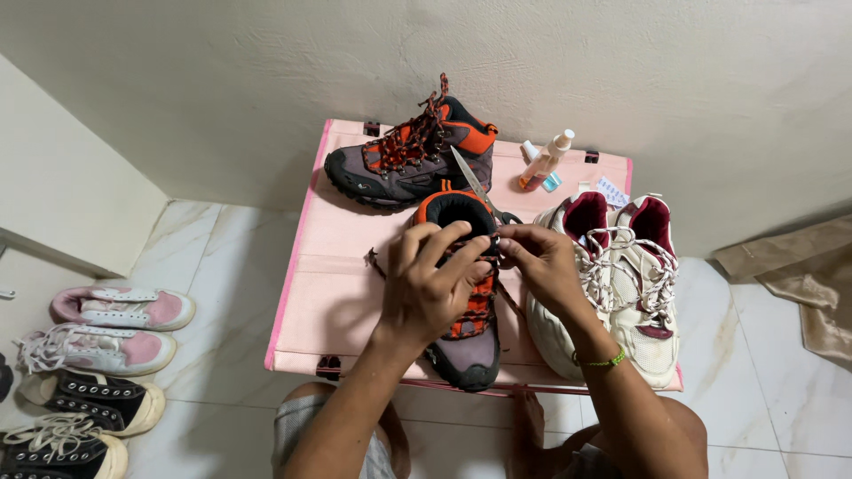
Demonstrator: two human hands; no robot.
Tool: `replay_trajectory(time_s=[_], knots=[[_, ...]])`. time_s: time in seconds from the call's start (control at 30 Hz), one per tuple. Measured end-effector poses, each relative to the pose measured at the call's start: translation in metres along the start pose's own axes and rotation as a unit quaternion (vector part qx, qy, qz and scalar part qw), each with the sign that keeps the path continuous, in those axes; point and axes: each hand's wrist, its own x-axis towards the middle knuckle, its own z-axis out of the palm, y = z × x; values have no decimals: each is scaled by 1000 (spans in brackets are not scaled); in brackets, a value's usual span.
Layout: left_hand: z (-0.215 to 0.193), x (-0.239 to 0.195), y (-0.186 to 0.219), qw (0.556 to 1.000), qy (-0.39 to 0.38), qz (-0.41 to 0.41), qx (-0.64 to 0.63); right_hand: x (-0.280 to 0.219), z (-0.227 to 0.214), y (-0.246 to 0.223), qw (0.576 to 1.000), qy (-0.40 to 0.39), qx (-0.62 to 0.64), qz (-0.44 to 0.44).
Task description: The person uses scissors to cut the shoelaces of a hiking boot placed on a pink suitcase. They then pull the cut laces out of the boot's eyelets and place the scissors on the suitcase.
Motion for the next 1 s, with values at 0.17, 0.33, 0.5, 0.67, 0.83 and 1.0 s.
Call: replay_trajectory(time_s=[0.17,0.33,0.5,0.67,0.83,1.0], knots=[[17,9,-1,998,-48,3,47,3,7,12,999,16,26,11],[19,15,-3,996,-59,-69,7,-4,7,12,998,14,60,1],[24,14,-12,969,-67,-148,-187,-12,9,19,999,-35,12,-32],[7,23,-17,958,-78,-146,-235,-20,13,-7,998,-46,25,-17],[4,22,-22,945,-96,-149,-276,-26,24,1,996,-11,-58,-62],[4,19,-42,906,-134,-155,-370,-17,27,12,992,28,-106,-59]])
